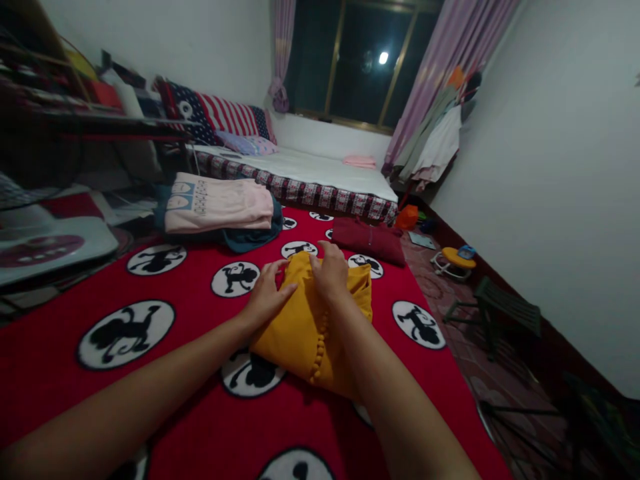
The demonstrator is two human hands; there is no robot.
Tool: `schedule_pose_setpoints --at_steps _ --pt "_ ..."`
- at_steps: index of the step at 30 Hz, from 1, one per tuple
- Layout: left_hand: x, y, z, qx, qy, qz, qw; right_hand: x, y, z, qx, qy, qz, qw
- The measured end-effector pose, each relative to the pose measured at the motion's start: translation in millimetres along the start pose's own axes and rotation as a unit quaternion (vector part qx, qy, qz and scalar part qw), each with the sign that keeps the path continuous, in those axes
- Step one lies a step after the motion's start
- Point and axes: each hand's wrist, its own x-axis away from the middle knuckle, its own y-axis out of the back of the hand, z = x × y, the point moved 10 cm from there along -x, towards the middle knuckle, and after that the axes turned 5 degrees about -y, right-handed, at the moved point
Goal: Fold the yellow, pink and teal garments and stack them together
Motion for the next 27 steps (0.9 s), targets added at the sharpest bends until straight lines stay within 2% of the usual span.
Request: schedule_pose_setpoints --at_steps 5,8,11,16,20,24,27 --pt "12 7.0 5 -0.002 0.017 -0.005 1.0 4 -37 17 0.037 0.097 0.083 0.991" --pt "22 7.4 -2 -0.021 0.028 0.035 0.999 -2 -55 12 0.064 0.084 0.106 0.989" --pt "34 7.1 -9 -0.054 0.038 0.087 0.994 -18 -70 6 0.045 0.067 0.136 0.987" --pt "48 9.9 -11 -0.058 0.044 0.133 0.988 -39 -93 -1 0.024 0.06 0.232 0.971" --pt "55 11.4 -9 -0.107 0.05 0.163 0.98 -47 -92 -15 0.075 0.022 0.192 0.978" --pt "58 10.4 -10 -0.236 0.047 0.22 0.945 -40 -93 -21 0.125 -0.012 0.14 0.982" --pt "55 12.7 -17 -0.308 0.016 0.241 0.92 -35 -96 -18 0.144 -0.03 0.138 0.979"
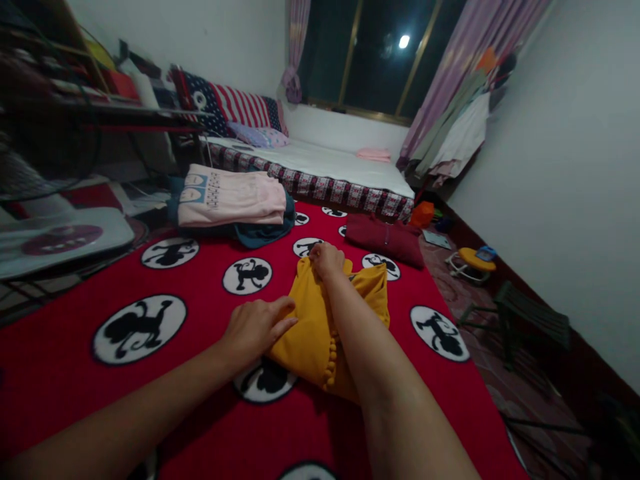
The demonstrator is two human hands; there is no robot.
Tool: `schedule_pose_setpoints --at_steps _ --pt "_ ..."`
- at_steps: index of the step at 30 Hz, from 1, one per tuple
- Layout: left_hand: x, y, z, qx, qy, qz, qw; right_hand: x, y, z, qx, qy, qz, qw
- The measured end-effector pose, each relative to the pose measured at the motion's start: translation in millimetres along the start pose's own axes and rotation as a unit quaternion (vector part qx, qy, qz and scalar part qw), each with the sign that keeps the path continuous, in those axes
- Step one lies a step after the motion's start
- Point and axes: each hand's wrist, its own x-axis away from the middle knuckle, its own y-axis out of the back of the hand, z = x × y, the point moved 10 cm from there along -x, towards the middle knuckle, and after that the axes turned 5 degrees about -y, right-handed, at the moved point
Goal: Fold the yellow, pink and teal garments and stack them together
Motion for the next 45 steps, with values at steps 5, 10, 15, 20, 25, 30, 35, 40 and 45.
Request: schedule_pose_setpoints --at_steps 5,10,15,20,25,30,35,40,45 --pt "1 23.5 -13 -0.011 -0.099 -0.085 0.991 29 46 11 -0.101 0.086 -0.068 0.989" --pt "-5 27.5 -40 0.136 -0.208 -0.123 0.961 96 134 -59 -0.233 0.071 -0.262 0.934" --pt "-26 11.0 -84 0.193 -0.293 -0.117 0.929 117 141 -158 -0.265 -0.099 -0.285 0.916" --pt "-47 -15.3 -88 0.198 -0.264 -0.086 0.94 98 90 -203 -0.476 -0.224 -0.128 0.841" --pt "-49 -23.4 -78 0.217 -0.24 -0.084 0.943 85 55 -190 -0.584 -0.208 0.037 0.784" --pt "-48 -23.1 -78 0.217 -0.234 -0.079 0.944 85 50 -171 -0.584 -0.158 0.123 0.786" --pt "-49 -25.4 -79 0.198 -0.238 -0.076 0.948 83 65 -143 -0.563 -0.054 0.159 0.809" --pt "-48 -27.1 -81 0.178 -0.244 -0.069 0.951 77 68 -128 -0.502 0.003 0.165 0.849" --pt "-47 -24.8 -82 0.176 -0.239 -0.074 0.952 73 60 -113 -0.396 0.063 0.186 0.897"
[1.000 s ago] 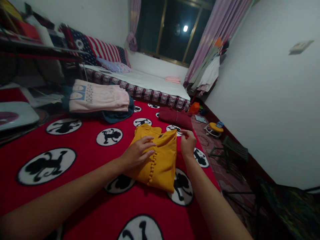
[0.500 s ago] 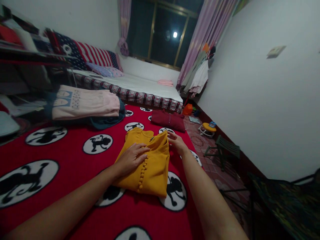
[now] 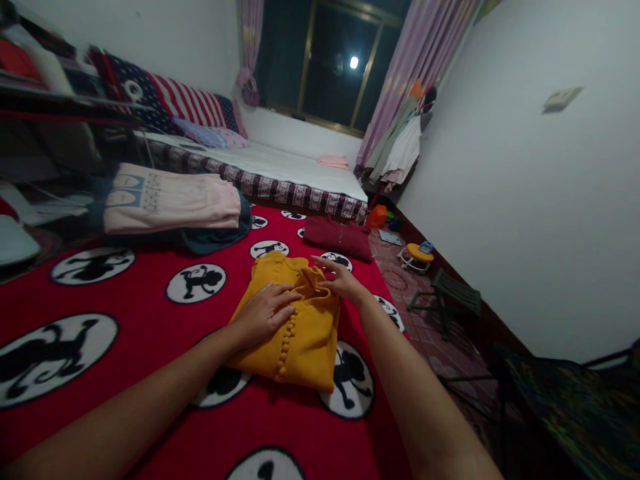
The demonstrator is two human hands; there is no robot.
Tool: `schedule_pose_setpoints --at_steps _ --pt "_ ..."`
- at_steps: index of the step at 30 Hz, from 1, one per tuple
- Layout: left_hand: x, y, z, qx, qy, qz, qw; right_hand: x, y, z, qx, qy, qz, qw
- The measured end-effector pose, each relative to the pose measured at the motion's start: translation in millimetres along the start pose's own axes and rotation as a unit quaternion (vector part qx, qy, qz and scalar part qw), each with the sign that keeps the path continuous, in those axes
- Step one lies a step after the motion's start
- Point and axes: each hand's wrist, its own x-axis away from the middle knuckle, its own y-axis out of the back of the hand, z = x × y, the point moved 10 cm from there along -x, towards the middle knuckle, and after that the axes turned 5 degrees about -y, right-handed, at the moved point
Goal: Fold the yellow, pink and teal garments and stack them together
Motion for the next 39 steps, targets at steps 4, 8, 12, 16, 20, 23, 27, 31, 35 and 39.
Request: schedule_pose_setpoints --at_steps 4,8,12,16,20,23,27,31,35,39 --pt "0 -2.2 0 0.0 -0.004 0.006 1.0 -6 -6 9 0.102 0.035 0.024 0.994" --pt "0 -4.2 2 -0.003 -0.006 0.011 1.0 -14 -7 13 0.185 0.037 0.047 0.981" --pt "0 -2.7 0 -0.006 -0.007 0.011 1.0 -16 13 5 0.143 -0.012 0.001 0.99" --pt "2 -2.2 0 -0.022 0.005 0.012 1.0 1 43 -13 0.045 -0.081 -0.092 0.991" --pt "5 -4.0 5 -0.051 0.035 0.007 0.998 22 59 -40 0.064 -0.17 -0.168 0.969" --pt "6 -7.4 7 -0.067 0.045 0.013 0.997 27 61 -55 0.141 -0.228 -0.178 0.947" --pt "6 -10.0 5 -0.075 0.043 0.024 0.996 16 68 -43 0.231 -0.25 -0.196 0.919" --pt "5 -10.1 3 -0.084 0.043 0.027 0.995 -6 58 25 0.375 -0.144 -0.271 0.875" --pt "5 -10.7 3 -0.093 0.045 0.03 0.994 -32 2 50 0.468 -0.11 -0.18 0.858" --pt "7 -3.0 -1 -0.086 0.035 -0.003 0.996 -42 -26 41 0.501 -0.116 -0.129 0.848"
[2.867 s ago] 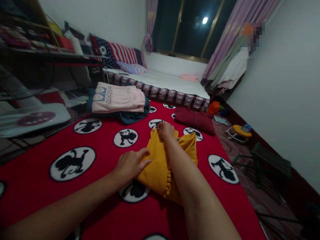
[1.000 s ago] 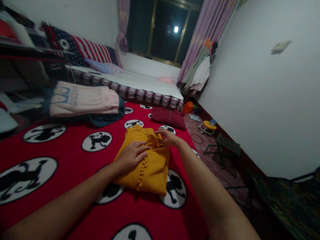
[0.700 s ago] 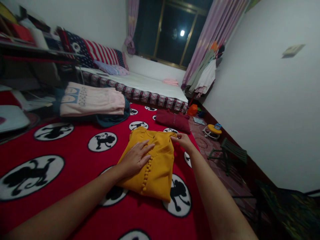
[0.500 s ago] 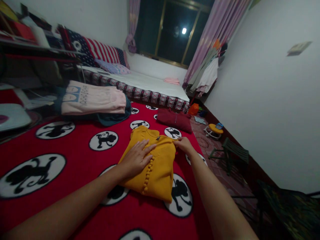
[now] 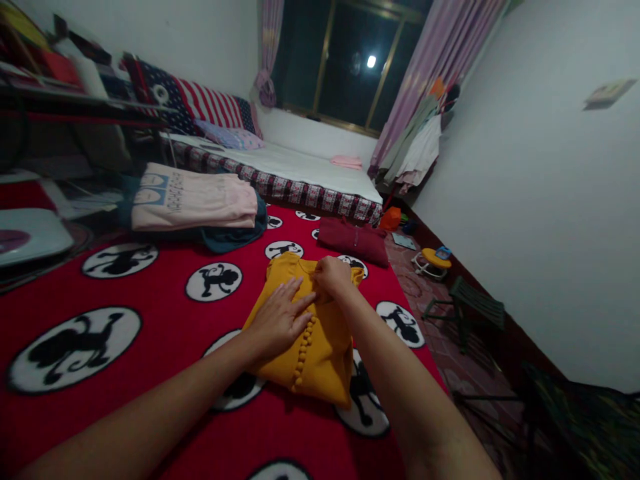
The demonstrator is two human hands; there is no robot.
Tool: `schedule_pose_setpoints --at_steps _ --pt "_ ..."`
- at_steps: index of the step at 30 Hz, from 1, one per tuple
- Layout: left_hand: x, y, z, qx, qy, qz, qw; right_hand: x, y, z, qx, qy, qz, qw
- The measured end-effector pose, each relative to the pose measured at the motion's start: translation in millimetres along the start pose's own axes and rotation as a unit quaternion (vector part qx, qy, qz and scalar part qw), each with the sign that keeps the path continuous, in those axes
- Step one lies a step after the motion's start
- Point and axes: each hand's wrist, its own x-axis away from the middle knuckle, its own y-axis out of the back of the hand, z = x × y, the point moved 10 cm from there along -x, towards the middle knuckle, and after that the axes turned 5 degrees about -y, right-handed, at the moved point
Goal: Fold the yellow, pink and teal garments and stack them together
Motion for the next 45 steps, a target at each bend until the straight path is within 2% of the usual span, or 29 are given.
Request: schedule_pose_setpoints --at_steps 3,4,7,9,11,14,17,20,23,25,28,31,35,37,40,43,45 --pt "2 9.4 -6 0.004 -0.022 -0.039 0.999 0 8 -7 -0.033 -0.014 -0.1 0.994" --pt "2 10.0 -7 0.004 -0.026 -0.042 0.999 0 5 -9 -0.034 -0.02 -0.111 0.993" --pt "1 4.3 -4 0.002 -0.012 -0.022 1.0 -2 -19 -16 -0.031 -0.045 -0.06 0.997" --pt "1 -0.2 0 -0.004 0.004 -0.006 1.0 -2 -24 -19 -0.06 -0.048 -0.05 0.996" --pt "1 -3.4 1 -0.011 0.011 0.007 1.0 4 -7 -21 -0.12 -0.017 -0.103 0.987" --pt "1 -5.0 2 -0.013 0.017 0.017 1.0 35 34 -32 -0.212 0.039 -0.224 0.951" --pt "1 -4.0 2 -0.012 0.022 0.012 1.0 78 56 -48 -0.226 0.059 -0.267 0.935" --pt "1 -3.3 3 -0.012 0.025 0.002 1.0 118 56 -53 -0.192 0.088 -0.26 0.942" --pt "2 -3.6 3 -0.013 0.022 -0.003 1.0 144 43 -54 -0.175 0.101 -0.249 0.947" --pt "2 -4.4 3 -0.016 0.018 -0.001 1.0 148 23 -50 -0.177 0.111 -0.196 0.958" --pt "2 -5.4 3 -0.023 0.011 0.003 1.0 144 -15 -40 -0.183 0.128 -0.074 0.972" --pt "1 -6.2 3 -0.026 0.009 0.01 1.0 140 -34 -41 -0.197 0.107 -0.018 0.974" --pt "13 -4.7 2 -0.012 -0.001 0.025 1.0 150 -26 -47 -0.228 0.075 -0.047 0.97" --pt "32 -2.5 -2 -0.005 -0.015 0.037 0.999 161 -18 -52 -0.245 0.048 -0.085 0.965" --pt "71 2.8 -9 0.0 -0.039 0.058 0.998 176 -11 -61 -0.27 0.013 -0.128 0.954" --pt "107 14.2 -16 0.003 -0.054 0.079 0.995 180 -15 -72 -0.304 -0.039 -0.127 0.944" --pt "117 25.2 -18 0.022 -0.056 0.098 0.993 176 -20 -79 -0.324 -0.077 -0.105 0.937"
